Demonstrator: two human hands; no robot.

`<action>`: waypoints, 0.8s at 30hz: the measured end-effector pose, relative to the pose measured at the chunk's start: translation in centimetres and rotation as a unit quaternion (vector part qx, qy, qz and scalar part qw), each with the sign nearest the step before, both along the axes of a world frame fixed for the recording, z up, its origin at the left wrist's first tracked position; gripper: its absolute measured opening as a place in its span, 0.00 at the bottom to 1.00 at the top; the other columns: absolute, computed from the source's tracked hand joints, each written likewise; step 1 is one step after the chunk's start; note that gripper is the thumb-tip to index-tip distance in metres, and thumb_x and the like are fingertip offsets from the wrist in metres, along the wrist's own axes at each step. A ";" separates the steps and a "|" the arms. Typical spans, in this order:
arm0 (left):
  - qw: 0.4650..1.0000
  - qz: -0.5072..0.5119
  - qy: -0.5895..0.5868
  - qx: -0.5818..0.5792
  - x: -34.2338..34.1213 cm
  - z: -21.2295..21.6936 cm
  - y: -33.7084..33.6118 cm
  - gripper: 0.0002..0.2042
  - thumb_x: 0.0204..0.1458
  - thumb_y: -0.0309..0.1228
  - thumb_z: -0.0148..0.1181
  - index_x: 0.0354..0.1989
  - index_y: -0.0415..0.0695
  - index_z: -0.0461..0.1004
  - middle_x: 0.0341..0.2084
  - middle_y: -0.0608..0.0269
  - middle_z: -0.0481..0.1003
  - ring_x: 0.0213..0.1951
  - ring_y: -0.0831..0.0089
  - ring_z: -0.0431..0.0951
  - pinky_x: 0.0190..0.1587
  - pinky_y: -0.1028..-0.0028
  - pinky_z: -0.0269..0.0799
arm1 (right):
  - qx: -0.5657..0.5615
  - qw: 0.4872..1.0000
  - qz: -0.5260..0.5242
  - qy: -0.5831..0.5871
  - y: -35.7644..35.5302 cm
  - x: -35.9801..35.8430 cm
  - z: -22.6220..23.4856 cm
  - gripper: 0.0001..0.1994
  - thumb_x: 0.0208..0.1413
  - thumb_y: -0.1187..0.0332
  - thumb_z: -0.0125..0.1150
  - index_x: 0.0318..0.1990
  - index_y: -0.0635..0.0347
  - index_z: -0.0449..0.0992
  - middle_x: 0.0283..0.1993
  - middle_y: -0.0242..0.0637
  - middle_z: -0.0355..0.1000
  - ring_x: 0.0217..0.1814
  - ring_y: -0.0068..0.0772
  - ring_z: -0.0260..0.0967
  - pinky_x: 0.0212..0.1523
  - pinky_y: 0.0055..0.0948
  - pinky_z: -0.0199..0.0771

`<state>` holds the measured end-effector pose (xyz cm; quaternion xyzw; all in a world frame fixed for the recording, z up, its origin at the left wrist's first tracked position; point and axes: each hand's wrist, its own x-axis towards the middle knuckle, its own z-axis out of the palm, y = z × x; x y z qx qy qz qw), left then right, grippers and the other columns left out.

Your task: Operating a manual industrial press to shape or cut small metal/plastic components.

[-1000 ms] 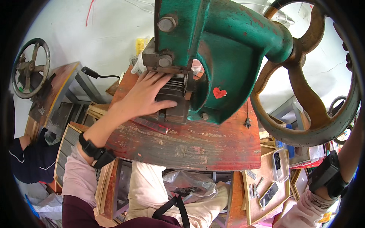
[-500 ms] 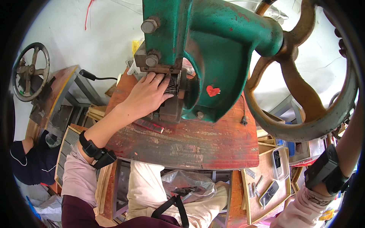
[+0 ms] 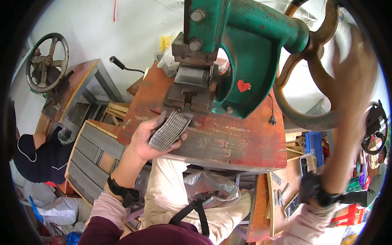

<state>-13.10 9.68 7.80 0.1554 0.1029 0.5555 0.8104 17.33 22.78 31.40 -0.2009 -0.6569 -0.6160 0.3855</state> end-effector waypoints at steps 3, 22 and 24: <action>0.999 0.033 -0.016 -0.028 -1.2 -2.4 -2.7 0.20 0.60 0.41 0.45 0.51 0.38 0.67 0.43 0.51 0.73 0.40 0.59 0.75 0.36 0.67 0.72 | -0.307 0.946 0.075 0.069 -1.0 -5.6 -14.2 0.19 0.45 0.74 0.64 0.47 0.61 0.71 0.46 0.49 0.67 0.49 0.50 0.65 0.48 0.42 0.66; 0.993 -0.078 -0.024 -0.085 7.8 -8.0 -3.4 0.28 0.58 0.42 0.47 0.61 0.35 0.55 0.56 0.46 0.62 0.41 0.59 0.72 0.33 0.68 0.69 | -0.567 0.785 -0.039 0.247 -0.8 -2.0 -33.2 0.19 0.54 0.61 0.55 0.47 0.68 0.69 0.47 0.53 0.64 0.51 0.53 0.61 0.51 0.43 0.62; 0.990 -0.068 -0.044 -0.117 8.7 -8.0 -3.4 0.28 0.58 0.43 0.47 0.61 0.35 0.56 0.57 0.44 0.61 0.41 0.57 0.72 0.32 0.68 0.69 | -0.569 0.782 -0.041 0.250 -0.8 -2.0 -33.3 0.19 0.54 0.61 0.55 0.47 0.68 0.69 0.47 0.53 0.65 0.50 0.52 0.61 0.51 0.43 0.62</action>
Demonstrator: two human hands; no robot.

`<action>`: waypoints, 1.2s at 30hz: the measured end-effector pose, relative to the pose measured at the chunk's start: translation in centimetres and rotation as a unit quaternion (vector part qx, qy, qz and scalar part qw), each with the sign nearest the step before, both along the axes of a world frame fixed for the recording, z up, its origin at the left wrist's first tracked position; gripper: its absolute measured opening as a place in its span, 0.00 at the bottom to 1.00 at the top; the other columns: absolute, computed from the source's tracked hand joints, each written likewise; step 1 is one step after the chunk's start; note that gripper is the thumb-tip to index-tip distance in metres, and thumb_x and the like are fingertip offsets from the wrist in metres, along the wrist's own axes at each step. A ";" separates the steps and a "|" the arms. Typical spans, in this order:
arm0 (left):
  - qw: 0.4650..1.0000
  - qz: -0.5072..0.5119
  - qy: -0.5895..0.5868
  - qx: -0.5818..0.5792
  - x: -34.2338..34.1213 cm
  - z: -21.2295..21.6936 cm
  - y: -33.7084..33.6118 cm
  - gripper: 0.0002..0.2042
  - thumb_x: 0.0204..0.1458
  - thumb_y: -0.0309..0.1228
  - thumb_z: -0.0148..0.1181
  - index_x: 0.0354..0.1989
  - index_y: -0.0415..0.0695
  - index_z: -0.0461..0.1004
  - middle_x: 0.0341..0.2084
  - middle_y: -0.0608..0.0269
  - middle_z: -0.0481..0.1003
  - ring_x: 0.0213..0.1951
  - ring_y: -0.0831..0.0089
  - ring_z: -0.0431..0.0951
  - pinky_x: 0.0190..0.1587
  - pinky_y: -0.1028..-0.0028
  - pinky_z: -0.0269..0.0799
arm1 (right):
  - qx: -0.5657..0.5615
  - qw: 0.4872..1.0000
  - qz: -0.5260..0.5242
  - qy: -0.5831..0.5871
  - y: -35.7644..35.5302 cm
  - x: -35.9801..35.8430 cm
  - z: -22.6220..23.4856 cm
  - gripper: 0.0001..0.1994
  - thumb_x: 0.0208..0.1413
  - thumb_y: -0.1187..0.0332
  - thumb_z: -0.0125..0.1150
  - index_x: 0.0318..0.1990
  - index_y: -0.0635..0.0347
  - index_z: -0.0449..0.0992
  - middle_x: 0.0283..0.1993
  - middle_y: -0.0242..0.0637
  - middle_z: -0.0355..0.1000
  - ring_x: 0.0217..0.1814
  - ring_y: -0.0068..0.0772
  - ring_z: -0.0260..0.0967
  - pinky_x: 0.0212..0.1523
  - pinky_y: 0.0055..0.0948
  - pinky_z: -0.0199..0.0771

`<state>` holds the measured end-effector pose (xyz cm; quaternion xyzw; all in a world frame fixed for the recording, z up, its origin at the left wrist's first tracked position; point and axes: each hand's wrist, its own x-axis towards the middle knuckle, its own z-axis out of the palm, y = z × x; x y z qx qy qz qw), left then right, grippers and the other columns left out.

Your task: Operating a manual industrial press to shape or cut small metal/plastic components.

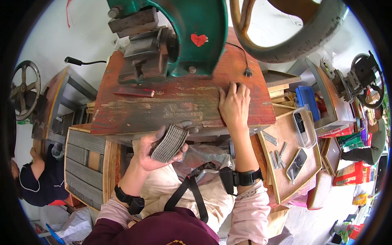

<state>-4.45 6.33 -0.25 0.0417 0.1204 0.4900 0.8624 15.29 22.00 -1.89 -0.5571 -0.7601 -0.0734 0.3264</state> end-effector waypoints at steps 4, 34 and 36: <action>1.000 -0.002 -0.006 -0.004 0.8 -0.3 -0.2 0.28 0.59 0.43 0.46 0.61 0.35 0.56 0.57 0.44 0.61 0.42 0.57 0.72 0.32 0.67 0.69 | 0.010 1.000 0.000 -0.004 0.1 0.0 -0.2 0.18 0.55 0.60 0.55 0.45 0.67 0.69 0.46 0.52 0.65 0.49 0.51 0.62 0.50 0.43 0.63; 0.859 -0.204 0.363 -0.297 6.6 -26.6 -3.3 0.14 0.59 0.42 0.45 0.37 0.43 0.70 0.28 0.61 0.73 0.30 0.68 0.73 0.27 0.70 0.71 | 0.028 0.999 0.019 -0.017 0.5 -0.3 0.0 0.16 0.53 0.58 0.56 0.37 0.65 0.72 0.41 0.52 0.66 0.45 0.54 0.63 0.44 0.46 0.66; 0.862 -0.172 0.448 -0.160 4.3 -24.4 -3.9 0.15 0.58 0.42 0.48 0.42 0.42 0.70 0.25 0.63 0.72 0.27 0.71 0.72 0.26 0.72 0.70 | 0.015 1.000 0.011 -0.013 0.1 -0.7 0.2 0.15 0.52 0.58 0.56 0.38 0.63 0.73 0.43 0.53 0.67 0.47 0.55 0.63 0.45 0.47 0.65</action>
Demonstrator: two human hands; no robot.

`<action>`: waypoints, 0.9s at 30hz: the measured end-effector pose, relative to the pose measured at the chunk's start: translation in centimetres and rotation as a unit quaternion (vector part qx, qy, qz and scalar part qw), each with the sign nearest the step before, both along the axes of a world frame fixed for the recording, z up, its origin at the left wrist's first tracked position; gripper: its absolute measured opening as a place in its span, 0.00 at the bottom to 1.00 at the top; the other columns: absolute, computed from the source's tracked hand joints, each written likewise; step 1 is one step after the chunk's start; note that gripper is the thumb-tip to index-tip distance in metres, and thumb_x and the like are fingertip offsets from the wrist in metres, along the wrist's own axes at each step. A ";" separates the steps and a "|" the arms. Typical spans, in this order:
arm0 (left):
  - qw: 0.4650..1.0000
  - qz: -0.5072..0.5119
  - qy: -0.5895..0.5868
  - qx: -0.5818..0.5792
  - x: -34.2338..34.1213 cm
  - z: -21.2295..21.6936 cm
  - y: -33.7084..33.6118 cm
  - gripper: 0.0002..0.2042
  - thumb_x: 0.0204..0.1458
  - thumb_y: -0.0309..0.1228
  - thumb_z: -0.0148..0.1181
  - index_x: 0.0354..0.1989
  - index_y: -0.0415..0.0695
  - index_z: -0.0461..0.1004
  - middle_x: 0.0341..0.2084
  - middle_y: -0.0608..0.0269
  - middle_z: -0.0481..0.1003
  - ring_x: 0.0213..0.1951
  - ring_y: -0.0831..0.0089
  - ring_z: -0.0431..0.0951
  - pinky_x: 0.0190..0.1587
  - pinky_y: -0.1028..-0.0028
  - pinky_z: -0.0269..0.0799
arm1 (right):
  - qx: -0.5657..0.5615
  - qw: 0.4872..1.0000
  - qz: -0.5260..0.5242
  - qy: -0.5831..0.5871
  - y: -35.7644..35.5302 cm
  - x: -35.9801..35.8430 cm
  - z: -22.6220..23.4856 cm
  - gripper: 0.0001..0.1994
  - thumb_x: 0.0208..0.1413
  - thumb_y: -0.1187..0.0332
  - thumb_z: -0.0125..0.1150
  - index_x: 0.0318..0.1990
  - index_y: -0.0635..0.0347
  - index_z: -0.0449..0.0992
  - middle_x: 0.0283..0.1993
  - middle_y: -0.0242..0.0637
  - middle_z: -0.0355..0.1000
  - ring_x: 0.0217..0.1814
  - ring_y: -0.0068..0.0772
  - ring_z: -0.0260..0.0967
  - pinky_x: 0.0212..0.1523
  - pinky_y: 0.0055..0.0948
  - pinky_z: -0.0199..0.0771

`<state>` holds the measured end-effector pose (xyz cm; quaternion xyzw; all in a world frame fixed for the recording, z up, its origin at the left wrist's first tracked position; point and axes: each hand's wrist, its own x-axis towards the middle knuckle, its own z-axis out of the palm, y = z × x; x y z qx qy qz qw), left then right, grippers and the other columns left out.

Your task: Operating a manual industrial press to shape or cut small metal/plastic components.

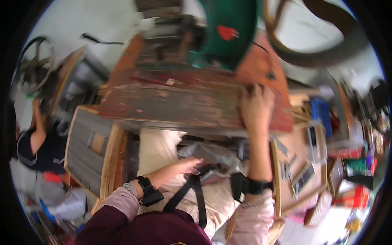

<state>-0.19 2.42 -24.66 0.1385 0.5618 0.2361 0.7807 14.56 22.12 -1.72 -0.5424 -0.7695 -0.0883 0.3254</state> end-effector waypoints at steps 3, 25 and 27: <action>0.919 0.099 0.161 0.346 -4.7 6.5 -2.2 0.17 0.56 0.39 0.54 0.47 0.40 0.70 0.27 0.64 0.73 0.30 0.75 0.72 0.31 0.74 0.71 | 0.005 0.999 0.019 -0.041 0.3 1.3 -0.3 0.14 0.55 0.60 0.54 0.39 0.63 0.73 0.43 0.51 0.67 0.46 0.54 0.62 0.48 0.45 0.62; 0.422 -0.068 0.903 0.034 -38.5 9.5 -16.9 0.23 0.46 0.33 0.59 0.49 0.33 0.69 0.57 0.45 0.61 0.62 0.46 0.52 0.59 0.52 0.52 | -0.081 0.996 0.013 -0.032 0.8 2.0 -0.1 0.17 0.60 0.61 0.50 0.47 0.68 0.71 0.48 0.51 0.66 0.52 0.52 0.62 0.54 0.42 0.60; 0.457 -0.062 0.887 0.025 -38.3 10.5 -16.7 0.23 0.46 0.31 0.58 0.50 0.32 0.68 0.58 0.44 0.60 0.62 0.45 0.51 0.60 0.51 0.50 | -0.077 0.996 0.016 -0.034 0.9 2.1 -0.2 0.17 0.60 0.61 0.50 0.47 0.69 0.71 0.48 0.51 0.66 0.52 0.52 0.62 0.54 0.41 0.60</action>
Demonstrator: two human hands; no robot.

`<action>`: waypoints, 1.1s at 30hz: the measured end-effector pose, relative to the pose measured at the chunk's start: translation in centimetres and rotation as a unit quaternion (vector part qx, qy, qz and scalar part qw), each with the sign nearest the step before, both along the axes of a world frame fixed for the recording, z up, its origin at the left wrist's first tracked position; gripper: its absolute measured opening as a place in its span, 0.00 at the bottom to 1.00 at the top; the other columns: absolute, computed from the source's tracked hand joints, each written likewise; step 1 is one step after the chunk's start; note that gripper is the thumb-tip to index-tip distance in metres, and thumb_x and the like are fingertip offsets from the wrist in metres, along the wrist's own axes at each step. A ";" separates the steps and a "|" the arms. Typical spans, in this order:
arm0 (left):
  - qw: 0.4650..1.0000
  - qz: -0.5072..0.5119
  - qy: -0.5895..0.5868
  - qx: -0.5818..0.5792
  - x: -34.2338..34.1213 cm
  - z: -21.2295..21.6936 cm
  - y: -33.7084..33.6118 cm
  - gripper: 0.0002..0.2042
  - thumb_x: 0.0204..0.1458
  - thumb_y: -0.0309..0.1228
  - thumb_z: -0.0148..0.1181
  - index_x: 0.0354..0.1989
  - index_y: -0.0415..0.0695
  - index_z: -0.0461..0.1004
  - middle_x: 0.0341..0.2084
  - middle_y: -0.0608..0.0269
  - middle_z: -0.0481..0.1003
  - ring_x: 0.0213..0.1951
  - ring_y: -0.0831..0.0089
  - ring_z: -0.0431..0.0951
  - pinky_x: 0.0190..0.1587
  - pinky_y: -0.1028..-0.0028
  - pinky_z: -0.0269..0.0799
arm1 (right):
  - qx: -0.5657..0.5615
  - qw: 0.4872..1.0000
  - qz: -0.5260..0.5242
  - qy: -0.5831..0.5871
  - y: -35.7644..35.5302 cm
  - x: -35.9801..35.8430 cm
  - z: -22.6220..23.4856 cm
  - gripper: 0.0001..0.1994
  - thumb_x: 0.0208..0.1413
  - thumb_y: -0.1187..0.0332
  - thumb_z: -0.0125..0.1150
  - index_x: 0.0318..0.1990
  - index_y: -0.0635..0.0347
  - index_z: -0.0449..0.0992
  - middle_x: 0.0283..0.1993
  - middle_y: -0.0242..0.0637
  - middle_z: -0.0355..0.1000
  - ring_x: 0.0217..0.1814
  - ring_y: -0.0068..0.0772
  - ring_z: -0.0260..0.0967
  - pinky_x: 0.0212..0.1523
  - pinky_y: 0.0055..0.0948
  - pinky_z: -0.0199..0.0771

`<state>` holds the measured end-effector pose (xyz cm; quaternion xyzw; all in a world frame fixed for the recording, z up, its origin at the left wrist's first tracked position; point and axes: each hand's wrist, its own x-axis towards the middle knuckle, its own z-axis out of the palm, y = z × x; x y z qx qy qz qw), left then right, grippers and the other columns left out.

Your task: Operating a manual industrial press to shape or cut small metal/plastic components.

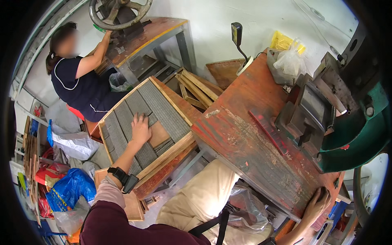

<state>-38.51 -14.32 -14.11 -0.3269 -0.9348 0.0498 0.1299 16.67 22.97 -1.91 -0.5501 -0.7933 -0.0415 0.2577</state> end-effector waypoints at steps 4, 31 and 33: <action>0.987 0.065 -0.139 0.046 -1.0 2.4 0.3 0.28 0.40 0.33 0.63 0.51 0.31 0.66 0.58 0.37 0.56 0.63 0.41 0.47 0.61 0.47 0.46 | 0.011 1.000 -0.006 -0.002 0.0 0.3 -0.2 0.17 0.60 0.62 0.50 0.46 0.69 0.71 0.47 0.51 0.67 0.52 0.51 0.62 0.54 0.42 0.60; 0.950 -0.044 -0.273 0.143 -0.2 6.8 -0.6 0.23 0.39 0.41 0.61 0.41 0.37 0.75 0.34 0.48 0.77 0.40 0.55 0.76 0.51 0.60 0.63 | 0.036 0.999 0.001 0.021 -1.3 -0.7 0.4 0.13 0.57 0.65 0.52 0.42 0.66 0.72 0.45 0.51 0.67 0.50 0.54 0.61 0.52 0.44 0.60; 0.902 -0.049 -0.366 0.227 -0.2 8.6 -0.9 0.22 0.39 0.38 0.61 0.42 0.34 0.74 0.31 0.50 0.77 0.38 0.59 0.77 0.43 0.67 0.70 | 0.035 0.999 0.011 0.025 -1.3 -1.4 0.7 0.12 0.57 0.66 0.52 0.41 0.66 0.72 0.44 0.50 0.68 0.49 0.54 0.62 0.51 0.44 0.61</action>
